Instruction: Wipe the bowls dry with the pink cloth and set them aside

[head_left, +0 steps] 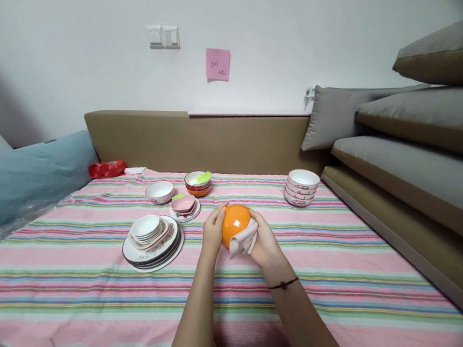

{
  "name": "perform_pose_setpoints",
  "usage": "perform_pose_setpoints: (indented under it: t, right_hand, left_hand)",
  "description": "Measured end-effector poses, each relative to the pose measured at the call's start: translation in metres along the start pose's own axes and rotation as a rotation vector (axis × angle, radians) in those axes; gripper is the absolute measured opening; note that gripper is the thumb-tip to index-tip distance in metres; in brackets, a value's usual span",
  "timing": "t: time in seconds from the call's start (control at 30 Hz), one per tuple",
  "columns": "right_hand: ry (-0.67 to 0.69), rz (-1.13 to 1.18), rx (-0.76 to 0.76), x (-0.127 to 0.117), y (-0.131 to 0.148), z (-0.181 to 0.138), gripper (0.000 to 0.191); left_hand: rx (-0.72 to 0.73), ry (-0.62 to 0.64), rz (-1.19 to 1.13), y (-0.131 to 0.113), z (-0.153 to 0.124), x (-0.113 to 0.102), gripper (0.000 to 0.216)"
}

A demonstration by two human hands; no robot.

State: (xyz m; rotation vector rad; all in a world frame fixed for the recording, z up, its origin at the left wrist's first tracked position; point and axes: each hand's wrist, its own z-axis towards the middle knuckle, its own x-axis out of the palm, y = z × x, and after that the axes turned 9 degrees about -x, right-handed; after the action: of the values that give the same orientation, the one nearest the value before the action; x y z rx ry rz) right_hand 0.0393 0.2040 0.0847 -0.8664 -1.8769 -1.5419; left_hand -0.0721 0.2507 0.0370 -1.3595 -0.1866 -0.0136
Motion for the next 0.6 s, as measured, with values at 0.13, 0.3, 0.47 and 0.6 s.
perform_pose_setpoints:
  t: [0.13,0.3,0.47,0.6]
  right_hand:
    - [-0.038,-0.090,-0.021,-0.013,0.013,0.006,0.018]
    - [-0.030,-0.144,-0.137,-0.030,0.001,0.020,0.024]
    - [0.179,-0.726,-0.497,-0.054,-0.013,0.031,0.034]
    - [0.435,-1.060,-0.709,-0.071,-0.030,0.032,0.035]
  left_hand:
    - [0.087,0.062,0.138,-0.002,-0.003,0.003,0.034]
    - [-0.004,0.046,0.190,-0.009,-0.003,0.005,0.034]
    - [-0.630,0.009,-0.274,-0.009,-0.006,0.017,0.050]
    - [-0.633,-0.068,-0.709,0.003,-0.007,0.034,0.051]
